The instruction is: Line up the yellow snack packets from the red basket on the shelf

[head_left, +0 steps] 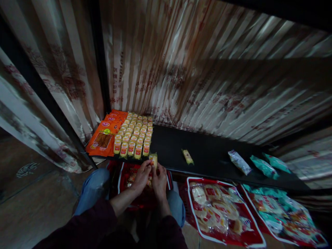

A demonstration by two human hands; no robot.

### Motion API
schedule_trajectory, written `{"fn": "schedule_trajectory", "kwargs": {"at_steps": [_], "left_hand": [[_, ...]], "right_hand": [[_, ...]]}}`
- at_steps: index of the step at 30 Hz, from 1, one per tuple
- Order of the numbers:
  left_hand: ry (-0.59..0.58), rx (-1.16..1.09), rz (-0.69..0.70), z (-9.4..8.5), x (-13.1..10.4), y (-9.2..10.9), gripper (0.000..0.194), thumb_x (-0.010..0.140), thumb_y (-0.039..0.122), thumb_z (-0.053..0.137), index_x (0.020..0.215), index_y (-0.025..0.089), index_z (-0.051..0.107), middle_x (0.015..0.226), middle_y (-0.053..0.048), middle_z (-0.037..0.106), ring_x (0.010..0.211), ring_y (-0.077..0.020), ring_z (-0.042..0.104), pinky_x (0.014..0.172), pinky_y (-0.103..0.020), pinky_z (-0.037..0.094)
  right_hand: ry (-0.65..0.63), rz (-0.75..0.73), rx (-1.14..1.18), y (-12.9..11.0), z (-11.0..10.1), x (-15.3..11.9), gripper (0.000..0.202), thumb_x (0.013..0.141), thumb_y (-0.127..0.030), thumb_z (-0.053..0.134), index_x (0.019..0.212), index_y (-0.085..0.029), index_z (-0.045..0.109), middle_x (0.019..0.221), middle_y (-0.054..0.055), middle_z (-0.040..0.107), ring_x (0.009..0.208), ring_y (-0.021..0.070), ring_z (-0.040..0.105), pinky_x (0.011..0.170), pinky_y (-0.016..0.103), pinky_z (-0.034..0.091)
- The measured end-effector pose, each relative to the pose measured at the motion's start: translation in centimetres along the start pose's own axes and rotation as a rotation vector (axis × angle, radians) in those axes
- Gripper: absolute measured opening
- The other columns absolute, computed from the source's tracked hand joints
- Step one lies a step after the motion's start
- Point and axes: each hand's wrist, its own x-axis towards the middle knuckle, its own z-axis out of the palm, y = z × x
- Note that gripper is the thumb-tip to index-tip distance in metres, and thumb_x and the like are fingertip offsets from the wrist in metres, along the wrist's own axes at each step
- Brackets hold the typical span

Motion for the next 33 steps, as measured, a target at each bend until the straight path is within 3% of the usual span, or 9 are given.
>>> {"fn": "schedule_trajectory", "kwargs": {"at_steps": [7, 12, 21, 28, 33], "left_hand": [[0.042, 0.363, 0.22, -0.5, 0.2, 0.6, 0.036, 0.084, 0.021, 0.043, 0.116, 0.017, 0.059, 0.133, -0.011, 0.053, 0.126, -0.0188, 0.047, 0.113, -0.038, 0.032], [0.052, 0.538, 0.267, -0.7, 1.0, 0.7, 0.042, 0.083, 0.019, 0.044, 0.122, 0.017, 0.057, 0.139, -0.011, 0.049, 0.132, -0.0216, 0.042, 0.114, -0.041, 0.03], [0.007, 0.709, 0.318, -1.1, 2.3, 0.0, 0.049, 0.084, 0.021, 0.043, 0.131, 0.012, 0.051, 0.143, -0.015, 0.045, 0.138, -0.0255, 0.034, 0.117, -0.045, 0.025], [-0.052, 0.793, 0.389, -2.0, 2.0, -0.8, 0.051, 0.091, 0.027, 0.034, 0.137, 0.008, 0.044, 0.152, -0.016, 0.032, 0.142, -0.0235, 0.028, 0.118, -0.043, 0.024], [-0.075, 0.837, 0.427, -2.7, 1.7, -1.2, 0.051, 0.094, 0.028, 0.029, 0.14, 0.008, 0.041, 0.153, -0.016, 0.028, 0.142, -0.0224, 0.028, 0.117, -0.044, 0.025]], "right_hand": [[-0.053, 0.036, 0.129, 0.6, 1.9, 1.9, 0.049, 0.084, -0.053, 0.049, 0.114, -0.017, 0.064, 0.112, 0.013, 0.068, 0.102, 0.024, 0.062, 0.09, 0.036, 0.047], [-0.01, 0.016, 0.122, 1.2, 3.5, 3.1, 0.045, 0.083, -0.048, 0.05, 0.111, -0.016, 0.065, 0.107, 0.011, 0.07, 0.095, 0.0229, 0.064, 0.086, 0.036, 0.048], [0.004, -0.029, 0.091, 1.8, 4.5, 4.4, 0.039, 0.081, -0.041, 0.05, 0.101, -0.012, 0.067, 0.101, 0.014, 0.067, 0.094, 0.0228, 0.061, 0.088, 0.037, 0.047], [-0.058, -0.057, 0.019, 2.1, 4.8, 4.9, 0.039, 0.083, -0.038, 0.047, 0.104, -0.011, 0.065, 0.104, 0.015, 0.066, 0.094, 0.0222, 0.061, 0.09, 0.037, 0.047], [-0.031, -0.099, -0.014, 1.8, 5.2, 4.9, 0.037, 0.084, -0.034, 0.045, 0.107, -0.012, 0.064, 0.107, 0.015, 0.067, 0.097, 0.0228, 0.061, 0.092, 0.04, 0.047]]}}
